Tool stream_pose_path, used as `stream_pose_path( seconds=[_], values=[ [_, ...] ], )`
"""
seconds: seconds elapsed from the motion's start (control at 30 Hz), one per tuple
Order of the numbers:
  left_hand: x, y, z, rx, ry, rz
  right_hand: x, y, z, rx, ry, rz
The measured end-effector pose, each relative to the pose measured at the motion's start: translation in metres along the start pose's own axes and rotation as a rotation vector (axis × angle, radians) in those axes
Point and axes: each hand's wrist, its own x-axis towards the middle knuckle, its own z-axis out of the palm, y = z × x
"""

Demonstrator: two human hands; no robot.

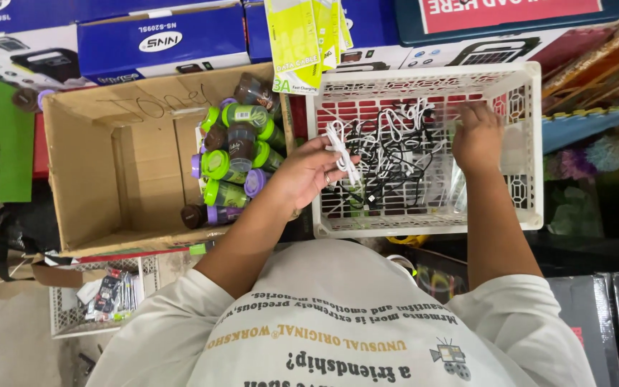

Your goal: Sorting electronic accessories and small jars between a cardboard box and a plastic basket.

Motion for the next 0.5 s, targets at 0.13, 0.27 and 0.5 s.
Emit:
stream_pose_path(
  seconds=[0.13, 0.27, 0.5],
  values=[
    [-0.009, 0.003, 0.004, 0.017, 0.059, 0.005, 0.004, -0.011, 0.006, -0.139, 0.118, -0.060],
    [-0.013, 0.005, 0.006, -0.004, 0.128, -0.008, 0.021, -0.082, -0.019, 0.194, 0.092, 0.179],
    [-0.012, 0.007, 0.008, 0.064, 0.047, 0.024, 0.025, -0.207, -0.079, 0.975, -0.106, -0.013]
  ],
)
